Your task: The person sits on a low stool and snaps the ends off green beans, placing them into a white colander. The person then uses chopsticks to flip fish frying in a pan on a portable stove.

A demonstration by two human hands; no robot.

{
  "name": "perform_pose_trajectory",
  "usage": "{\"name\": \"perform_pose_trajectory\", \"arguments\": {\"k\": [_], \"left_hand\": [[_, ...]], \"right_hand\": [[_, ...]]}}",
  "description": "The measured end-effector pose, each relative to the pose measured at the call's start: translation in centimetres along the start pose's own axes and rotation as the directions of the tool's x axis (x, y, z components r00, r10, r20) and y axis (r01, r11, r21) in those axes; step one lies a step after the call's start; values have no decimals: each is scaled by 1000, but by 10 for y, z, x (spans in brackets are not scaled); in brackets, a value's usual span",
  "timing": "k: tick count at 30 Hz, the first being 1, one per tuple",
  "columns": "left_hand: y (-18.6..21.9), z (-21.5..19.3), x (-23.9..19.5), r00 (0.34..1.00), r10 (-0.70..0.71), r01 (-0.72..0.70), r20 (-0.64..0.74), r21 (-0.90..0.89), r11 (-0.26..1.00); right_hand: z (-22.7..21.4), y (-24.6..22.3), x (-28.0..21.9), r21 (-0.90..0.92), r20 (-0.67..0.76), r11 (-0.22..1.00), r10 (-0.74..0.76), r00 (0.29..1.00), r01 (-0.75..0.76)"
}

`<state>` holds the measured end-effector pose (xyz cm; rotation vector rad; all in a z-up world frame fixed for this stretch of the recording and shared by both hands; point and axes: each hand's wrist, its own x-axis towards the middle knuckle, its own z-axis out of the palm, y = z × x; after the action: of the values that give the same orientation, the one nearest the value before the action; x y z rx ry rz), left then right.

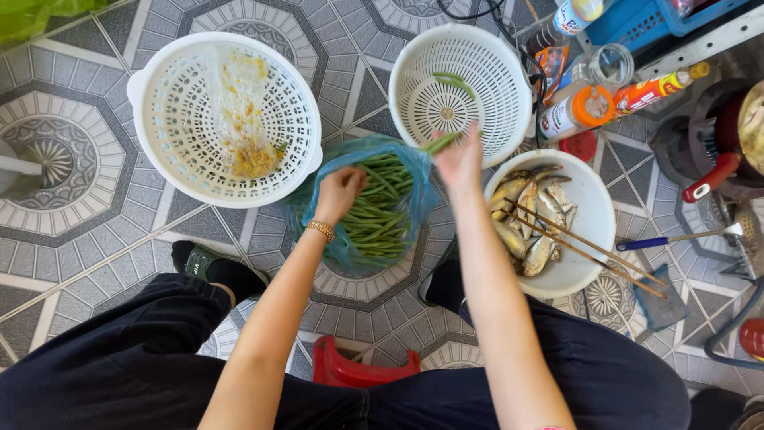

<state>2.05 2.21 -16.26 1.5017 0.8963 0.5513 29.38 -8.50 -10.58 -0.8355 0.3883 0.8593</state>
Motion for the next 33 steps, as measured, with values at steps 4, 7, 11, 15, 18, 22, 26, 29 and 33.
{"name": "perform_pose_trajectory", "arguments": {"k": [4, 7, 11, 15, 18, 22, 26, 29, 33], "left_hand": [[-30, 0, -22, 974, 223, -188, 22, 625, 758], [-19, 4, -26, 956, 285, -220, 69, 813, 539], [13, -6, -32, 936, 307, -309, 171, 817, 487], [50, -23, -38, 923, 314, -364, 221, 765, 531], [78, -35, -38, 931, 306, -337, 197, 787, 517], [107, -40, -42, 938, 306, -308, 160, 790, 530], [116, -39, -50, 954, 273, -256, 124, 811, 527], [113, -37, -58, 937, 325, -302, 124, 756, 581], [115, -31, -63, 945, 314, -317, 90, 483, 816]], "right_hand": [[30, -45, -1, -363, 110, 927, -59, 992, 96], [25, -29, -21, -537, 258, 819, -70, 964, 203], [-3, 4, -53, -777, 426, 538, 66, 902, 327], [-11, 25, -67, -772, 635, 79, 162, 755, 631], [-10, 31, -68, -869, 494, 123, 236, 837, 479], [-8, 32, -66, -894, 416, 312, 306, 856, 323], [-4, 26, -76, -881, 461, 276, 318, 828, 385], [4, 22, -97, -894, 446, 178, 284, 849, 411], [29, 27, -126, -712, 485, 674, 268, 832, 198]]}}
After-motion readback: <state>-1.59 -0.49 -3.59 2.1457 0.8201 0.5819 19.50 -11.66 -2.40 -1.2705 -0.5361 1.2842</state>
